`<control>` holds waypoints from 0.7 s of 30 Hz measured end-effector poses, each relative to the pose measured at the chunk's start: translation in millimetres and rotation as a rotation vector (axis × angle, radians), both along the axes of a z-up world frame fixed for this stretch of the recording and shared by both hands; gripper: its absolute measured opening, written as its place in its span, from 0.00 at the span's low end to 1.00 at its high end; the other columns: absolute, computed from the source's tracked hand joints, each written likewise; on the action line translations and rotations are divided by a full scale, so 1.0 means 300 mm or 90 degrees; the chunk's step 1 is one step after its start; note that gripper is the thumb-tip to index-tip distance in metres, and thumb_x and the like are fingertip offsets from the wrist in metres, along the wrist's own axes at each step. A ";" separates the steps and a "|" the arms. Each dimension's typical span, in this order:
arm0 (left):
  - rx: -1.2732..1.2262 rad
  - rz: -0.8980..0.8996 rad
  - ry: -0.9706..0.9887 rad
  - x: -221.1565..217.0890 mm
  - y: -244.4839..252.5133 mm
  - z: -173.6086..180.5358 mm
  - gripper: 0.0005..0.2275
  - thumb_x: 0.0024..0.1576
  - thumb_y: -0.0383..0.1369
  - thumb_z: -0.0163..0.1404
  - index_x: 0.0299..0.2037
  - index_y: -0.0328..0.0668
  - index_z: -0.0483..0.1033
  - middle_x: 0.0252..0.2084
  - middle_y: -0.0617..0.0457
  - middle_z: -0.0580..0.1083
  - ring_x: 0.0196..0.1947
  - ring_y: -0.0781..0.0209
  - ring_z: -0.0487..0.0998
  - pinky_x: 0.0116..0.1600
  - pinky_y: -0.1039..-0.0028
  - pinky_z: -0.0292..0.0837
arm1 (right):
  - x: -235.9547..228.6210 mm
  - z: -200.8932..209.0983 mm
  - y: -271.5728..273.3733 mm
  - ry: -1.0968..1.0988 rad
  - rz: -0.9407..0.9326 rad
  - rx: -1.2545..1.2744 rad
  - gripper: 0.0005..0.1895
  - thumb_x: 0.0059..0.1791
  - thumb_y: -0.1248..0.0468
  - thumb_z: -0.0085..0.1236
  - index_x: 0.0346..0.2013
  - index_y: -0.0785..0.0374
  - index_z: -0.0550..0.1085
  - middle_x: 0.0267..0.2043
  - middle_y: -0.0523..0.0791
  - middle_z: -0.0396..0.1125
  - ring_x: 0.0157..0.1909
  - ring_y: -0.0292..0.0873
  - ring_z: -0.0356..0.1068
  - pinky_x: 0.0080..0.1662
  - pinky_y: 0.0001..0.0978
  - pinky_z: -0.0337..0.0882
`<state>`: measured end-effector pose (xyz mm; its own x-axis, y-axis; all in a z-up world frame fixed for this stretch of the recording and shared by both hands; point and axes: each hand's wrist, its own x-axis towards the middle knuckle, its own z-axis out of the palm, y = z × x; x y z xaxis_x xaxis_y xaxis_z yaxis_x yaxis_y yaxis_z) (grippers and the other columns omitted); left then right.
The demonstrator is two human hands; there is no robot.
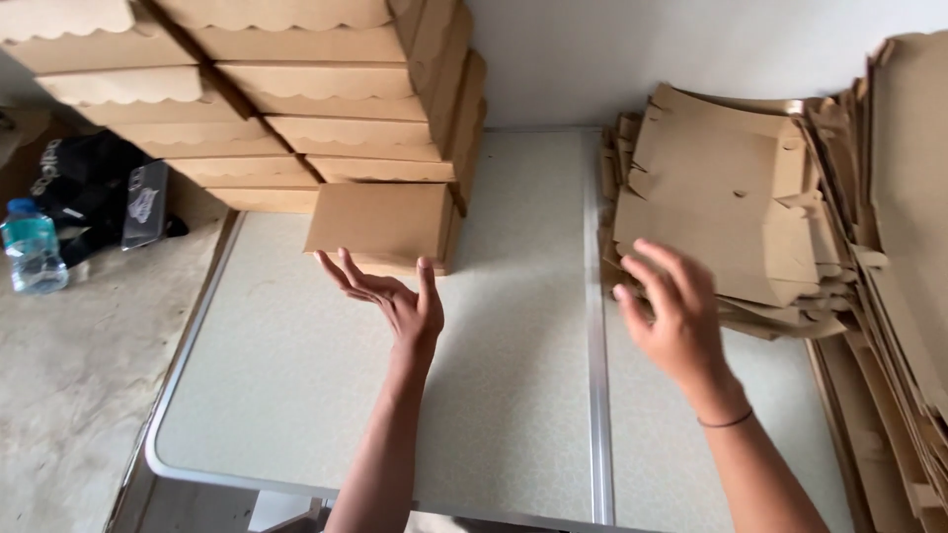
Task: The person assembles flat cardboard boxes by folding and interlocking tabs to form rectangular containers. They repeatedly pick up flat pieces, fold sides, and secure tabs, then place completed boxes into a growing stack on the table.
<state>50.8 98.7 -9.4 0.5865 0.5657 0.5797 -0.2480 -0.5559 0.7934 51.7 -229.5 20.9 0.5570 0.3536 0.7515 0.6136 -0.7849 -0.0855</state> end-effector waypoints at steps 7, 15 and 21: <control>0.322 -0.123 -0.221 0.023 -0.090 -0.025 0.28 0.52 0.31 0.60 0.61 0.31 0.61 0.70 0.22 0.49 0.71 0.21 0.48 0.72 0.34 0.43 | 0.050 -0.049 -0.241 0.344 -0.254 -0.151 0.25 0.48 0.51 0.63 0.60 0.48 0.75 0.61 0.38 0.70 0.62 0.47 0.71 0.67 0.63 0.60; 0.374 -0.510 0.010 0.019 -0.170 -0.069 0.12 0.56 0.28 0.55 0.50 0.43 0.77 0.56 0.46 0.71 0.58 0.41 0.73 0.57 0.55 0.71 | 0.058 -0.005 -0.241 0.343 -0.078 -0.049 0.11 0.49 0.64 0.62 0.46 0.56 0.83 0.54 0.43 0.76 0.57 0.53 0.74 0.57 0.46 0.72; 0.410 -0.547 0.066 0.014 -0.148 -0.052 0.12 0.57 0.26 0.54 0.51 0.41 0.77 0.57 0.43 0.71 0.60 0.40 0.72 0.57 0.54 0.73 | 0.047 0.032 -0.279 0.398 -0.068 0.005 0.17 0.48 0.63 0.64 0.52 0.60 0.80 0.59 0.48 0.73 0.61 0.57 0.70 0.59 0.48 0.71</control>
<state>55.0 54.4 -24.9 0.7052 -0.4522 0.5460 -0.7026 -0.5485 0.4533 65.8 -313.1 30.4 0.9236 0.2676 0.2744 0.3639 -0.8372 -0.4083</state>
